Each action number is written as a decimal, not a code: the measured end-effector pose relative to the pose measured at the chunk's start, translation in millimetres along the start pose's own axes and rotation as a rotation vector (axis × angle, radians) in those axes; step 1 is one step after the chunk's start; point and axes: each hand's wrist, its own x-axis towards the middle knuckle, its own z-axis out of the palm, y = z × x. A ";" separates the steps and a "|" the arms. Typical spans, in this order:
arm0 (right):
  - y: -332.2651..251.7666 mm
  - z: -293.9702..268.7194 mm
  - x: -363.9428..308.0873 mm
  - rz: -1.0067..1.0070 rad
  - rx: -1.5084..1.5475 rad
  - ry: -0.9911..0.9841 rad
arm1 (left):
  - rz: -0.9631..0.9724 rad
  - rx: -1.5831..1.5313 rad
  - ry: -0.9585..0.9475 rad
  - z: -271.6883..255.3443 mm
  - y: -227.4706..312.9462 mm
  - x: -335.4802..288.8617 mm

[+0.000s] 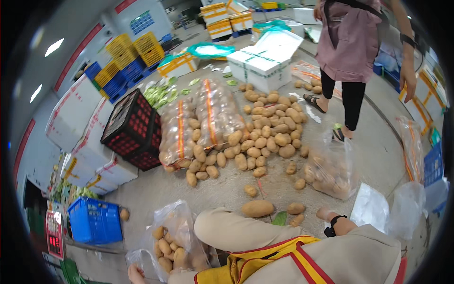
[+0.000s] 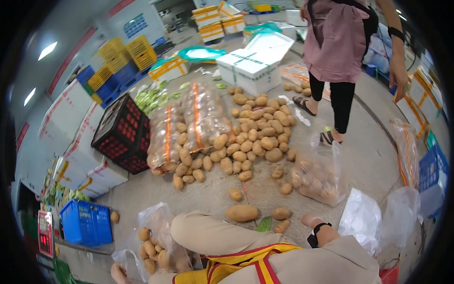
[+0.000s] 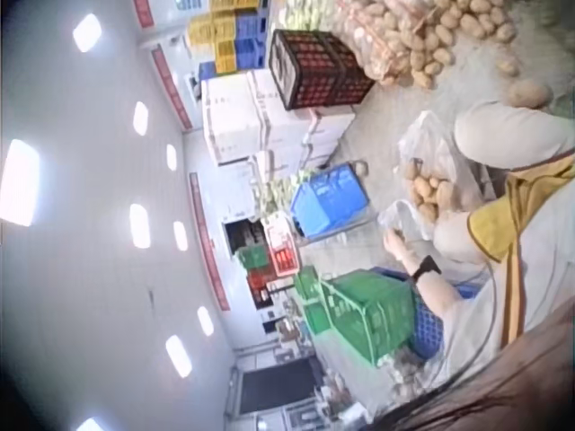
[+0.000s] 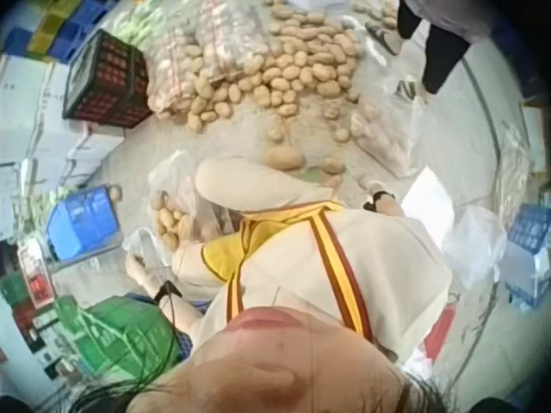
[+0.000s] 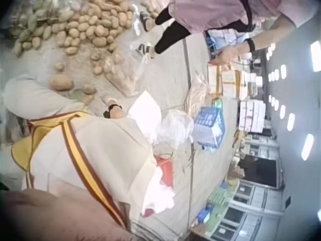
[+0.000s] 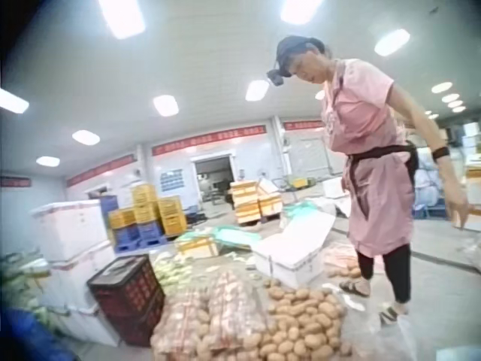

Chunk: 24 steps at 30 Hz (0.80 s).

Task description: The person fills a plastic bag with potatoes by hand, places it on a scale, and tears a printed label from a roll. They then tie the bag closed, attach the label, and set it aside before repeating the process with another bag.

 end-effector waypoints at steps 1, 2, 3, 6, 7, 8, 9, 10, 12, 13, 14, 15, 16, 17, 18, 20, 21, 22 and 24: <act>2.5 6.6 2.3 0.065 0.070 0.046 | -0.010 -0.005 0.022 -5.3 -9.1 8.4; 5.3 12.0 5.0 0.130 0.142 0.093 | -0.020 -0.025 -0.014 -11.3 -20.1 17.7; 8.5 15.0 6.8 0.120 0.124 0.098 | -0.033 -0.048 -0.054 -12.3 -31.4 23.9; 0.5 0.2 -10.8 -0.041 -0.073 -0.024 | -0.057 -0.193 0.037 5.0 -28.9 25.6; -10.0 -8.9 -22.3 -0.055 -0.091 -0.022 | -0.067 -0.198 0.058 0.5 -33.9 22.3; -16.3 -15.8 -27.3 0.066 0.054 0.027 | -0.069 -0.188 0.068 -0.7 -35.2 21.2; -21.6 -22.5 -31.6 0.185 0.201 0.075 | -0.070 -0.178 0.078 -2.2 -36.2 19.4; -26.3 -31.1 -39.0 0.126 0.117 0.066 | -0.071 -0.184 0.085 -1.4 -35.0 19.8; -15.5 -22.5 -21.5 0.031 -0.017 0.015 | -0.086 -0.163 0.081 -1.0 -34.4 18.5; -16.3 -22.7 -16.9 -0.060 -0.147 -0.040 | -0.089 -0.168 0.094 -2.6 -37.4 18.0; -18.8 -22.6 -12.8 -0.070 -0.158 -0.035 | -0.053 -0.196 0.081 -4.5 -41.0 17.9; -20.8 -22.2 -9.2 -0.084 -0.179 -0.049 | -0.016 -0.224 0.067 -7.5 -43.8 17.3; -21.4 -22.1 -7.4 -0.092 -0.200 -0.063 | -0.020 -0.230 0.076 -6.8 -42.9 16.2; -16.0 -13.5 -4.7 -0.087 -0.200 -0.060 | 0.002 -0.209 0.063 -1.8 -35.4 16.5; -11.2 -5.0 -1.5 -0.059 -0.199 -0.039 | 0.028 -0.188 0.045 3.6 -29.4 18.1; -0.8 15.9 11.4 0.041 -0.034 0.037 | -0.001 -0.235 -0.006 15.6 -24.2 28.5; 6.8 33.3 9.3 0.116 0.132 0.095 | -0.032 -0.270 -0.050 24.7 -21.7 38.4; -11.3 -6.8 -32.7 -0.087 0.035 -0.018 | 0.013 -0.240 -0.064 37.0 -10.1 31.5; 3.4 19.5 -3.7 -0.075 0.197 0.126 | 0.080 -0.183 -0.123 76.4 23.4 14.3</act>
